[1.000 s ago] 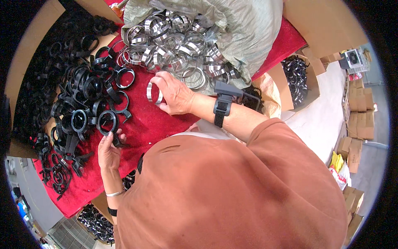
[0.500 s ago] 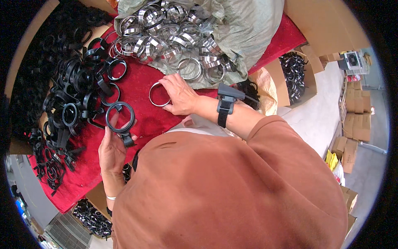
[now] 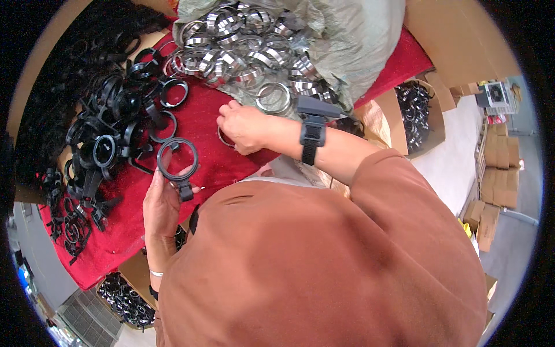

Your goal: The recorder is picking up black plastic rings and fitting metal rings into them, likely for inspection or assembly.

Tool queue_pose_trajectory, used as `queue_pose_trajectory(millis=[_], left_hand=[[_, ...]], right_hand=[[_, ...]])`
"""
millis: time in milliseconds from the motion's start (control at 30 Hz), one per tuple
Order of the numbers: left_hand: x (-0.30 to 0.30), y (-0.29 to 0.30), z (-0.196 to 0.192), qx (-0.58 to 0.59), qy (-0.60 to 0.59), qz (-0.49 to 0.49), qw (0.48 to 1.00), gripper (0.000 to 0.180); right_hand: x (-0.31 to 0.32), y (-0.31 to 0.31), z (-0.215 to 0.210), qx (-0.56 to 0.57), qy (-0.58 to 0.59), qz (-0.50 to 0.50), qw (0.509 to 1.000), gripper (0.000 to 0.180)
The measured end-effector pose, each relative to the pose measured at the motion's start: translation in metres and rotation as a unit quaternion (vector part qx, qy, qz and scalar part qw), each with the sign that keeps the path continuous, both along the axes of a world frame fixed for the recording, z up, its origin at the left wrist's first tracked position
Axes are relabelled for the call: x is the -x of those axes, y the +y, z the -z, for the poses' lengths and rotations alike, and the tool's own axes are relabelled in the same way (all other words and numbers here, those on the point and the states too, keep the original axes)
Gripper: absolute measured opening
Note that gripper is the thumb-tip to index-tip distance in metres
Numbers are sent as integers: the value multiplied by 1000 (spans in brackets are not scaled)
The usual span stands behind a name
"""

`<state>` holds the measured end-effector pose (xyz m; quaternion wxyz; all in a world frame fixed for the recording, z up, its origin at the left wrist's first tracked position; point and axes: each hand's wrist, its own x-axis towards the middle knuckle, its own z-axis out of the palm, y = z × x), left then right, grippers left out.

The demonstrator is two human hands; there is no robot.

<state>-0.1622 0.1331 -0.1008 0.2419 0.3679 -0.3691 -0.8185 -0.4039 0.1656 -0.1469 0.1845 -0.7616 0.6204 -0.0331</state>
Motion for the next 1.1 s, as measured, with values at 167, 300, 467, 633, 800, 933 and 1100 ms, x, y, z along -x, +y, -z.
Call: queue_pose_trajectory(millis=[167, 300, 467, 633, 800, 933, 1100], left_hand=[[-3, -3, -8, -52, -5, -59, 997, 47], [-18, -14, -8, -37, 27, -30, 998, 44], [-21, -10, -10, -90, -8, -30, 995, 43], [-7, -7, -23, -57, 0, -48, 997, 43], [-3, -6, -35, -52, 13, -62, 997, 45], [-4, -6, -31, -51, 22, -48, 997, 45], [-2, -6, -34, -41, 0, -50, 998, 44]], right_hand=[[-21, -1, -65, 133, -190, 31, 972, 59], [-29, -8, -79, 155, -203, 10, 967, 60], [-31, -9, -92, 209, -222, 55, 951, 61], [-60, -5, -101, 185, -277, 9, 943, 60], [-71, -12, -88, 211, -280, 12, 937, 58], [-75, -16, -83, 234, -271, 23, 933, 59], [-79, -20, -80, 209, -258, 44, 942, 61]])
